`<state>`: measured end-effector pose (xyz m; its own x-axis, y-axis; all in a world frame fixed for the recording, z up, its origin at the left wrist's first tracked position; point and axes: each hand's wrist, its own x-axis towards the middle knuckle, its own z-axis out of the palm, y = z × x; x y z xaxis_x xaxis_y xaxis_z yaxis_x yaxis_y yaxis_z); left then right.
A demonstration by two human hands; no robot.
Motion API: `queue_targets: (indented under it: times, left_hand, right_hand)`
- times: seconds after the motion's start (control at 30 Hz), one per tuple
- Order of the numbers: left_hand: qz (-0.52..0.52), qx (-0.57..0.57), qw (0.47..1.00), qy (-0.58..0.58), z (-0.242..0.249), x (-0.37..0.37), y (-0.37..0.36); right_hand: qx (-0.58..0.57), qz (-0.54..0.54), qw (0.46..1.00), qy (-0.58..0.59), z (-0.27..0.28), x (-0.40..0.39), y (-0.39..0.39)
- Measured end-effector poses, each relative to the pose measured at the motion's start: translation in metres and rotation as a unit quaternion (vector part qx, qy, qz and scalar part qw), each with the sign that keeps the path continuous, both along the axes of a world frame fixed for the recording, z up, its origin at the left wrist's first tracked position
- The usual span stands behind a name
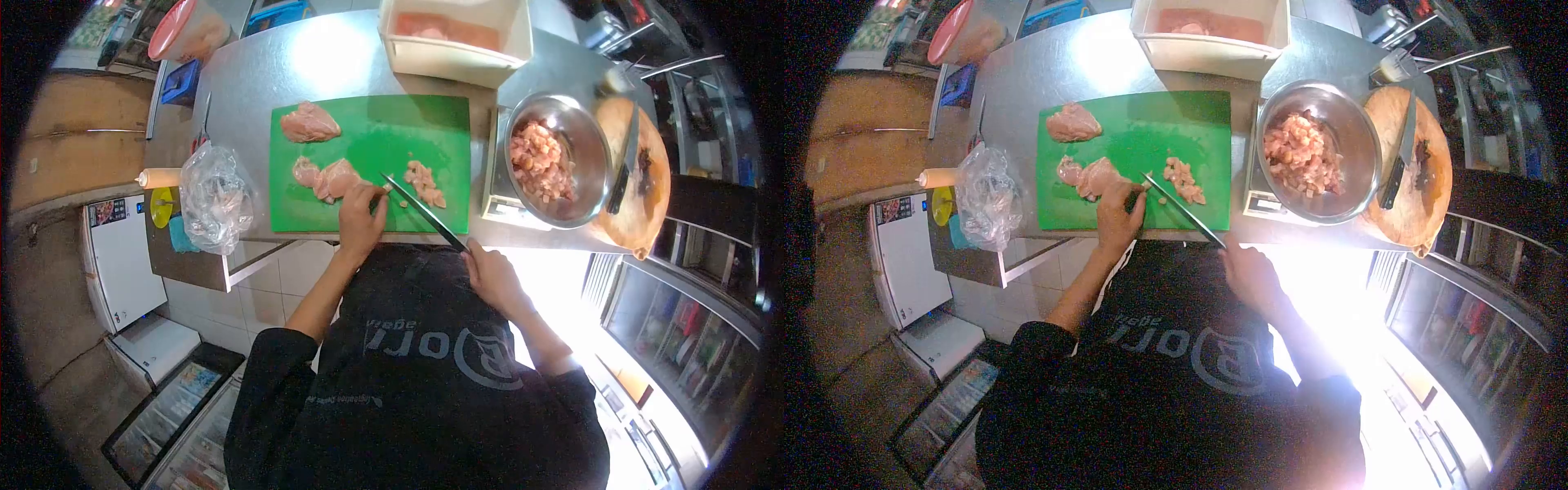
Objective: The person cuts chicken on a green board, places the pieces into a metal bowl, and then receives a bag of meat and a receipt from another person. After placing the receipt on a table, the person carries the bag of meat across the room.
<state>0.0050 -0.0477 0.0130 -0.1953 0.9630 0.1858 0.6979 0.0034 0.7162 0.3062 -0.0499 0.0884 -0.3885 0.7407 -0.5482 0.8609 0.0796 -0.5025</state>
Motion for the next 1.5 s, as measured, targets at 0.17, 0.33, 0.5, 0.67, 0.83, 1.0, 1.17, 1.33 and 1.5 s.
queue_targets:
  times: [0.17,0.33,0.5,0.67,0.83,1.0,1.17,1.33,1.5]
  left_hand:
    - [0.040,0.015,0.999,-0.017,-0.005,0.005,0.000]
    - [0.006,0.072,0.997,0.013,-0.018,0.002,0.004]
    - [0.023,0.061,0.997,0.036,-0.018,0.002,0.007]
    - [0.061,0.005,0.996,0.063,-0.012,0.003,0.008]
    - [0.088,-0.025,0.980,-0.176,0.011,0.022,0.003]
    - [0.156,0.030,0.986,-0.058,0.009,-0.009,0.005]
    - [0.207,0.004,0.957,0.202,0.014,-0.039,0.007]
    - [0.164,-0.028,0.954,0.248,0.010,-0.037,0.002]
    - [0.126,-0.041,0.985,0.110,-0.004,-0.044,0.012]
  right_hand:
    - [0.000,0.038,0.999,-0.023,0.003,0.000,-0.004]
    - [0.028,0.060,0.996,-0.059,-0.005,-0.022,-0.001]
    - [0.021,0.053,0.997,-0.047,-0.009,-0.015,0.004]
    - [0.002,0.067,0.994,-0.089,0.013,0.028,0.006]
    - [0.049,0.010,0.998,-0.029,0.011,0.028,0.001]
    - [0.007,0.060,0.998,-0.019,-0.001,0.017,-0.003]
    - [0.042,0.037,0.998,0.012,-0.026,0.012,-0.002]
    - [0.097,-0.018,0.995,-0.003,-0.044,0.004,0.021]
    - [0.098,-0.051,0.994,0.025,-0.040,-0.007,0.026]
